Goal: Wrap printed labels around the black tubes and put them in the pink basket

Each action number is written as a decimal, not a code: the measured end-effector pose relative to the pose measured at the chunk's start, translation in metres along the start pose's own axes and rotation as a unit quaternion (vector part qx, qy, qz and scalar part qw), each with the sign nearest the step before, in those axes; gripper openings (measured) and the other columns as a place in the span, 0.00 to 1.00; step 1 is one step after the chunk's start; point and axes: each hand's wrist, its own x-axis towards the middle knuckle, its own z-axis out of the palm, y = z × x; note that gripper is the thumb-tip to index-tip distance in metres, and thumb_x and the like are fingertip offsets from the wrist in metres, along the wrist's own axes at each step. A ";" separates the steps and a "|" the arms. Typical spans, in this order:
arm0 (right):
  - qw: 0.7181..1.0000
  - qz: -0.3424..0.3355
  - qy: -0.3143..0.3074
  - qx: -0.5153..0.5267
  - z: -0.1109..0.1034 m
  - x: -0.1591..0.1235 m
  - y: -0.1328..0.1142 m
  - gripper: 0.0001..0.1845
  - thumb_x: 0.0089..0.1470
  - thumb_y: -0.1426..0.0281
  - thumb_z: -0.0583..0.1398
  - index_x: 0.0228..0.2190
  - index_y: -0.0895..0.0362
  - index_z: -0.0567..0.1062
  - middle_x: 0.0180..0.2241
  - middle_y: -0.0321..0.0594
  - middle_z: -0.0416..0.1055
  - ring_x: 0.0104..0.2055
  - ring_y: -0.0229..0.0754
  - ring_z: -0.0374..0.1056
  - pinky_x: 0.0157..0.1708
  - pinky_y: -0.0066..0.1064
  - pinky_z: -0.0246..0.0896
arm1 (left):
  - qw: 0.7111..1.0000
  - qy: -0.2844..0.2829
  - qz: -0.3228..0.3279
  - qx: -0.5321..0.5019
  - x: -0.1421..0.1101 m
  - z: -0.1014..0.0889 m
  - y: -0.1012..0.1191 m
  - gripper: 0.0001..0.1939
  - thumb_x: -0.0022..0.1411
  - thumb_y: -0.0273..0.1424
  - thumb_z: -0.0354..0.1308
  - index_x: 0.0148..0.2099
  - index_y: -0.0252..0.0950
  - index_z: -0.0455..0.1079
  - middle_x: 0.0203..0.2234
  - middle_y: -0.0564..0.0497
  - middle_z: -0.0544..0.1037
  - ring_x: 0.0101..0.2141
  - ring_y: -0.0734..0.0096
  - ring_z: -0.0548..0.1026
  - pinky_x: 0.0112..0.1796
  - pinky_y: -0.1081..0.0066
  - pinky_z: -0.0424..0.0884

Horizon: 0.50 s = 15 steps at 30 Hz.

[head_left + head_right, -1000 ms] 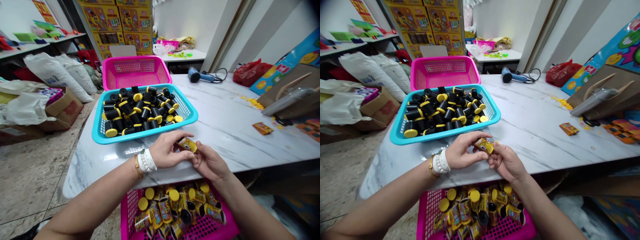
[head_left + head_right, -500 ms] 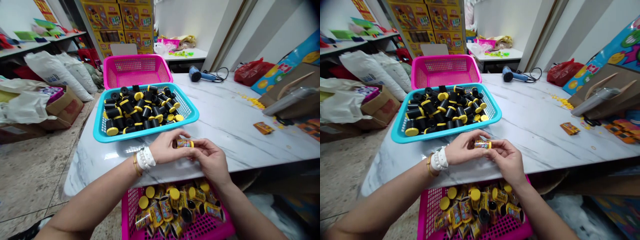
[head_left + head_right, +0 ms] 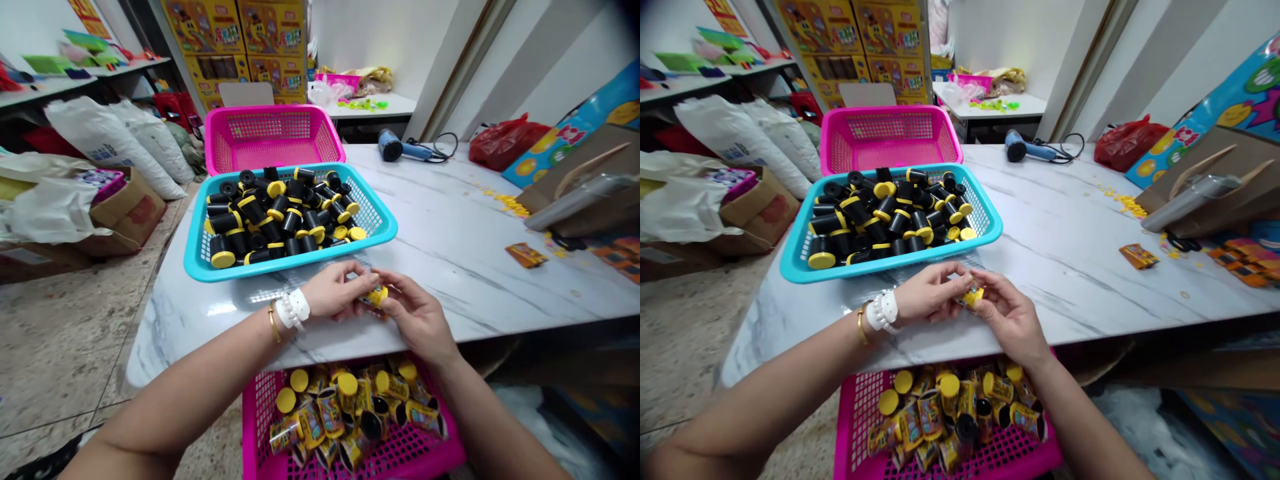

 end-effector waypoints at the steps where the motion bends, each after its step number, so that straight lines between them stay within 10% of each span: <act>1: 1.000 0.003 -0.015 0.015 -0.002 0.003 0.001 0.17 0.54 0.61 0.69 0.46 0.49 0.81 0.44 0.41 0.77 0.38 0.42 0.75 0.37 0.34 0.74 | 1.000 -0.002 -0.002 -0.015 0.000 0.001 -0.001 0.26 0.60 0.56 0.59 0.41 0.37 0.63 0.16 0.60 0.71 0.10 0.82 0.61 0.12 0.81 0.54; 15: 0.991 -0.006 -0.013 0.134 -0.011 -0.004 0.007 0.22 0.46 0.57 0.73 0.45 0.41 0.83 0.44 0.40 0.78 0.44 0.49 0.75 0.39 0.41 0.73 | 0.977 -0.147 0.008 -0.157 -0.004 0.002 0.002 0.23 0.64 0.52 0.59 0.42 0.37 0.60 0.18 0.53 0.77 0.14 0.72 0.74 0.15 0.79 0.67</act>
